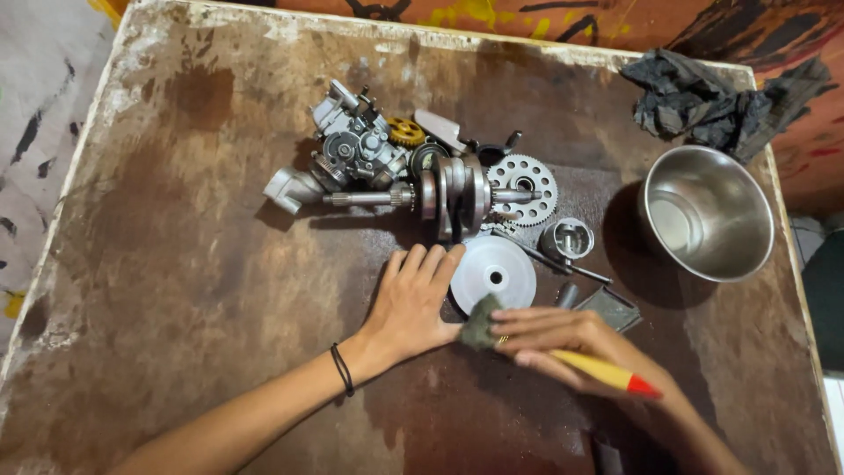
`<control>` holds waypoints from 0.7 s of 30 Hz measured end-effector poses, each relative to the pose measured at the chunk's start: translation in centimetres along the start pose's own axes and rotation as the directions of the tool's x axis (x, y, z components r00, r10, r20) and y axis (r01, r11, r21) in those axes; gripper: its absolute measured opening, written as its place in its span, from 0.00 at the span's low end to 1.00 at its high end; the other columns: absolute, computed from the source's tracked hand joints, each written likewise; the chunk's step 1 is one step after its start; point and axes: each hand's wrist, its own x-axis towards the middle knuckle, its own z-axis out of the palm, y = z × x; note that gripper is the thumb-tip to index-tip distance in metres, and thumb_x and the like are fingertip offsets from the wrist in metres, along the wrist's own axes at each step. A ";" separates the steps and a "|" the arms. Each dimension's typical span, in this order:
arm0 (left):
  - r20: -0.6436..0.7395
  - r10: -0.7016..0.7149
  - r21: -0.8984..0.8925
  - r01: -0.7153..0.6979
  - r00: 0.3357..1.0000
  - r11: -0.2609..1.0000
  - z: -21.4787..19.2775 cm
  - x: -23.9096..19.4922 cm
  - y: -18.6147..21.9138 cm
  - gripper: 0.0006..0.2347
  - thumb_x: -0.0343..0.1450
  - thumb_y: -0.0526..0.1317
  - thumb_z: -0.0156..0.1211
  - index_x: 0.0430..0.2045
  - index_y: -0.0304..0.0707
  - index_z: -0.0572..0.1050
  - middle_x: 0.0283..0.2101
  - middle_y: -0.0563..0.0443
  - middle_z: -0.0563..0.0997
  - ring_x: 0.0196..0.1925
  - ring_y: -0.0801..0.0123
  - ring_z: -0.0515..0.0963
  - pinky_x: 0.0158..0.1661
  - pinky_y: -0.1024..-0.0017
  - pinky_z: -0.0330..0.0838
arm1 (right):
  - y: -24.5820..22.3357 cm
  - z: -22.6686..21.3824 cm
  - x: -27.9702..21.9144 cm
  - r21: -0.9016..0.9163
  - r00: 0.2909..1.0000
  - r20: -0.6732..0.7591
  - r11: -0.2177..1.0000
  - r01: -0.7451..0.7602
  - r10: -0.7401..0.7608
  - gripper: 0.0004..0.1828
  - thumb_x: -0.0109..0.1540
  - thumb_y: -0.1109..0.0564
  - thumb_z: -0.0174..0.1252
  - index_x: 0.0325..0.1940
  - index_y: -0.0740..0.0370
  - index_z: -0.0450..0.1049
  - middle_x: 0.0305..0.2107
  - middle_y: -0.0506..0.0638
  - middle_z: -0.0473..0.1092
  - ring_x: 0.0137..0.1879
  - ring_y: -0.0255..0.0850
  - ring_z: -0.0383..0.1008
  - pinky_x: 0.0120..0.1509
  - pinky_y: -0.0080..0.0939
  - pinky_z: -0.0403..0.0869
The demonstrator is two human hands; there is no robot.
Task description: Cleaning motorcycle engine components with a brush and cleaning fluid.
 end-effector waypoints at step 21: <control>0.006 0.091 -0.015 -0.091 0.996 0.996 -1.6 0.2 0.8 0.36 0.63 0.62 0.68 0.56 0.30 0.72 0.50 0.41 0.73 0.52 0.50 0.70 0.53 0.56 0.64 | -2.1 0.0 -4.3 -0.102 0.982 -0.150 0.986 -0.131 0.115 0.14 0.59 0.57 0.63 0.47 0.62 0.84 0.49 0.56 0.81 0.55 0.48 0.84 0.59 0.51 0.75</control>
